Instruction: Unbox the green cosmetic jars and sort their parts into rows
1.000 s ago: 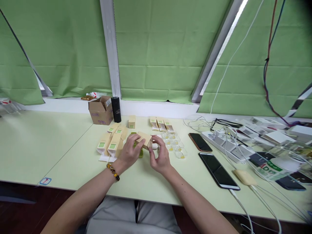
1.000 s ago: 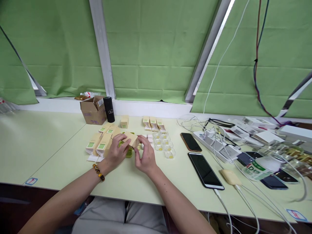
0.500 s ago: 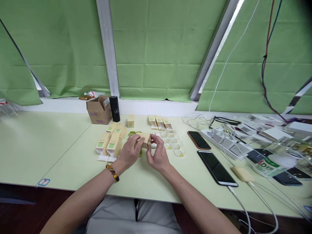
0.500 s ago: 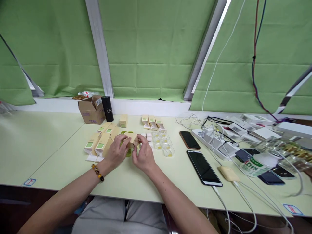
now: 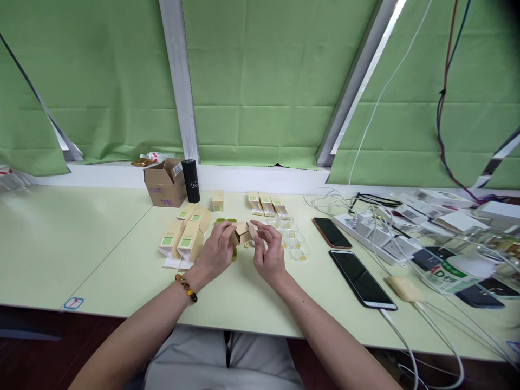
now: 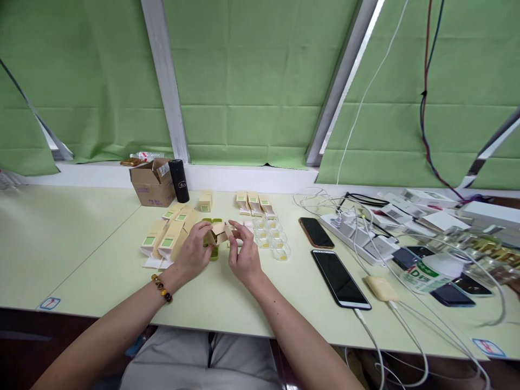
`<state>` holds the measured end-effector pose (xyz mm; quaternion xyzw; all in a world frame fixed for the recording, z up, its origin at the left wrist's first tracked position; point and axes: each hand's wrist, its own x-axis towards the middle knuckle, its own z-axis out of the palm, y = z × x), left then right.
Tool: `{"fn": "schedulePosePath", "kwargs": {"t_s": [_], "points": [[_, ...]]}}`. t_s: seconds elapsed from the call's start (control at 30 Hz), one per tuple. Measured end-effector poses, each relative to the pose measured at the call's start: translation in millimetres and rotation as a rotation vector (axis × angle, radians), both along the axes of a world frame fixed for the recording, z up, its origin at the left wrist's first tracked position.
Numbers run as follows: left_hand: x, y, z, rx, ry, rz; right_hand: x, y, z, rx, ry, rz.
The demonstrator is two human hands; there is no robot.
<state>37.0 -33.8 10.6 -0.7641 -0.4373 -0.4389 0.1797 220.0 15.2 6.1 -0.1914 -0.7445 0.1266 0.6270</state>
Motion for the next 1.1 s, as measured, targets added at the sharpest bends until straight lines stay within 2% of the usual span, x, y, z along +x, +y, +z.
{"fn": "schedulePosePath", "kwargs": {"t_s": [0.17,0.3,0.4,0.6,0.77,0.97,1.1], "points": [[1,-1,-0.5,-0.064,-0.013,-0.043,5,8,8.3,0.043,0.137,-0.041],[4,-3,1.6,-0.126,-0.061,-0.028,12,15,19.7,0.175,0.139,-0.174],[5,-4,1.8,-0.159,-0.072,-0.024,19,19,24.1,0.313,0.058,-0.230],[3,-4,-1.8,-0.181,-0.057,-0.022,21,20,24.5,0.446,-0.206,-0.168],[4,-3,0.0,-0.146,-0.097,-0.007,19,13,24.4,0.436,-0.178,-0.128],[3,-2,-0.4,-0.096,-0.176,0.042,17,4,19.6,0.320,-0.098,-0.011],[1,-1,-2.7,-0.057,-0.121,0.078,13,3,17.1,0.238,-0.134,-0.100]]}}
